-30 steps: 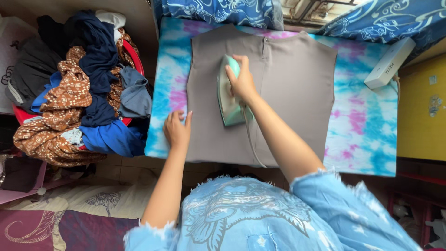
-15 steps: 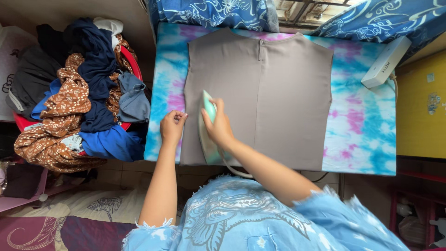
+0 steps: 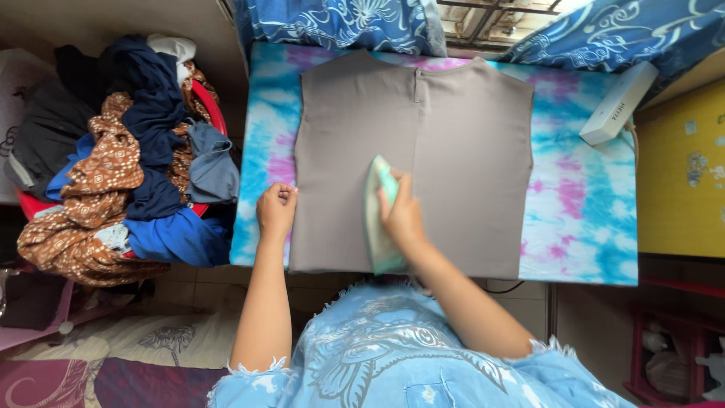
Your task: The person irons a gray short-sleeved shirt on a tie-dye patterned ironing board. They smooth the fabric, use a steam iron to press the front and back, and fold the shirt neatly at the end.
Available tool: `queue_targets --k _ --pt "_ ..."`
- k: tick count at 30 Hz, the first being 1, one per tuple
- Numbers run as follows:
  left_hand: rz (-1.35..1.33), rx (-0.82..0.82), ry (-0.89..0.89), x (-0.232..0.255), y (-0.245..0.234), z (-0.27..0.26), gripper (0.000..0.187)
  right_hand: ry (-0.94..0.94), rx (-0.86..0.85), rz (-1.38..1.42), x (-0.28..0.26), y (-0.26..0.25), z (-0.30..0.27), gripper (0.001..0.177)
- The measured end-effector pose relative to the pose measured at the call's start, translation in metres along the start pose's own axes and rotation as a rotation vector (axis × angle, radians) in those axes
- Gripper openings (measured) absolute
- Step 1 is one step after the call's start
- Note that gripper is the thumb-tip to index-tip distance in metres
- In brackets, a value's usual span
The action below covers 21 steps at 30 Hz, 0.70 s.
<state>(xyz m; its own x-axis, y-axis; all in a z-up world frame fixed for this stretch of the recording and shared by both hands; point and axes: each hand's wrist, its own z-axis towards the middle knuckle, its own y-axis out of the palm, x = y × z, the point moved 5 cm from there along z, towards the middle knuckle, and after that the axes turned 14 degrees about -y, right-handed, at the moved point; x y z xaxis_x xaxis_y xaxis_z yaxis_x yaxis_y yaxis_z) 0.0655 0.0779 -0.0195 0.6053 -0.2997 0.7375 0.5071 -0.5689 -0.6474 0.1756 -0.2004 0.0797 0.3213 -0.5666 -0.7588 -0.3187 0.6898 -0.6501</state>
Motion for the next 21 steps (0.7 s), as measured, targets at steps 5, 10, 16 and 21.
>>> queue_targets --k 5,10,16,21 --pt "0.025 0.031 0.04 -0.001 0.002 -0.001 0.02 0.027 0.125 -0.028 0.033 -0.059 0.049 0.043" --pt "0.082 0.026 -0.005 0.004 -0.001 -0.003 0.02 0.17 0.13 0.077 0.057 -0.098 -0.016 0.044" --pt "0.074 0.036 0.045 -0.006 0.002 0.003 0.019 -0.068 0.319 -0.189 0.086 -0.159 -0.017 0.041" --pt "0.107 0.025 -0.001 -0.005 0.0 0.003 0.02 0.344 0.197 -0.032 0.102 -0.199 -0.003 0.043"
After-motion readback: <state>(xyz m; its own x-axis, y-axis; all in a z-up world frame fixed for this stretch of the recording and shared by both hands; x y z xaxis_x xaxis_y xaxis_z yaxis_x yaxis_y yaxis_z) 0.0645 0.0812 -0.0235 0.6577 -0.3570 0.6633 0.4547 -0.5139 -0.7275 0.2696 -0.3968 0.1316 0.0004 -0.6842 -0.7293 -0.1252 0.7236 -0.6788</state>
